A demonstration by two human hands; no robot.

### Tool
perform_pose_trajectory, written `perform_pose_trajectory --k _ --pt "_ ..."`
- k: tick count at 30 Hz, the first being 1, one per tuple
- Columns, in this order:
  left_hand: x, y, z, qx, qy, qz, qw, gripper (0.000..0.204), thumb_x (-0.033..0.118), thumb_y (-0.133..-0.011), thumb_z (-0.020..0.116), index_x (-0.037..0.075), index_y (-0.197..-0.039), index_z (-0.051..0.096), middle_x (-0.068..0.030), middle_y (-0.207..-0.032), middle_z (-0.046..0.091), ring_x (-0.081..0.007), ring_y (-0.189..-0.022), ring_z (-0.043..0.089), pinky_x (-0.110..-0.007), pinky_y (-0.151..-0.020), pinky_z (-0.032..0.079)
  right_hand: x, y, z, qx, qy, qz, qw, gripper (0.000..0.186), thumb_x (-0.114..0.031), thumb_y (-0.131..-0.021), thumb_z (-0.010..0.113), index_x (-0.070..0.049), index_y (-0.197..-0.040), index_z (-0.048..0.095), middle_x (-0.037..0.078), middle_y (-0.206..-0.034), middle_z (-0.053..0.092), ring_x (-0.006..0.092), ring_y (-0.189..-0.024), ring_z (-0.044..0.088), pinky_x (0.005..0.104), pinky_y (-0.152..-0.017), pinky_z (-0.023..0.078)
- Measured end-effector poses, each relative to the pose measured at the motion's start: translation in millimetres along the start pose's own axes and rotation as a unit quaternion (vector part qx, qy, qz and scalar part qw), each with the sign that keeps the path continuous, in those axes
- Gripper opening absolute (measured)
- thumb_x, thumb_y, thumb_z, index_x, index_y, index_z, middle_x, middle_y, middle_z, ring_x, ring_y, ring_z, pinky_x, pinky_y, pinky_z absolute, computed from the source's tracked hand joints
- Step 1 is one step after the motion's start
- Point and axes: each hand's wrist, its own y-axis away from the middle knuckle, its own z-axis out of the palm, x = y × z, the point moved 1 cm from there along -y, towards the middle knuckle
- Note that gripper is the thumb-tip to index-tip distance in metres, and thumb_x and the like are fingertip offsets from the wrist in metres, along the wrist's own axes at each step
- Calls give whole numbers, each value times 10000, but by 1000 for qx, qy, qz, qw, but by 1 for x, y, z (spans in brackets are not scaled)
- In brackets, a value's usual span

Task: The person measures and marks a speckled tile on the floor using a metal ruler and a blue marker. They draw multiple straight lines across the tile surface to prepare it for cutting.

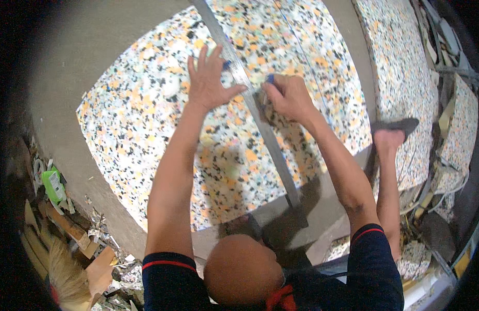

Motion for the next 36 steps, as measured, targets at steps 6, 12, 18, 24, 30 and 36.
perform_pose_trajectory --k 6,12,18,24,30,36 --pt "9 -5 -8 -25 50 -9 998 972 732 -711 769 -42 -1272 595 -134 -1623 321 -351 -1565 121 -630 -1247 16 -2 -154 9 100 33 -72 992 350 -298 -899 651 26 -778 702 257 -661 635 448 -624 620 501 -624 500" --pt "8 -5 -13 -60 51 -21 997 902 733 -753 729 0 -1267 622 -136 -1623 316 -371 -1559 106 -639 -1251 16 -7 -241 23 193 -24 -102 975 378 -357 -970 637 -6 -860 725 126 -699 702 200 -627 653 390 -622 506" --pt "5 -5 -17 -69 40 -33 996 949 731 -749 731 -13 -1323 597 -118 -1639 288 -356 -1565 80 -632 -1253 -11 0 -232 42 206 -193 -60 958 347 -262 -961 667 -32 -1212 736 68 -877 754 98 -727 656 270 -644 514" --pt "1 0 -12 -38 51 -21 998 927 710 -730 760 -21 -1275 591 -132 -1623 310 -366 -1561 103 -647 -1243 5 -14 -222 61 232 -212 -54 948 340 -242 -925 648 -15 -1159 741 182 -892 760 252 -801 732 363 -770 561" --pt "4 -1 -4 -25 36 -2 999 934 725 -738 745 -22 -1282 610 -120 -1629 308 -354 -1560 113 -659 -1234 15 -3 -212 52 192 -103 -71 973 335 -212 -939 622 -18 -1191 727 234 -915 743 368 -846 729 429 -804 560" --pt "-2 -1 -2 -7 24 6 1000 907 742 -737 737 -5 -1245 652 -117 -1637 300 -351 -1555 131 -655 -1229 11 -3 -78 25 81 -55 -27 995 344 -200 -974 588 -16 -1245 691 245 -1037 735 412 -920 713 461 -847 554"
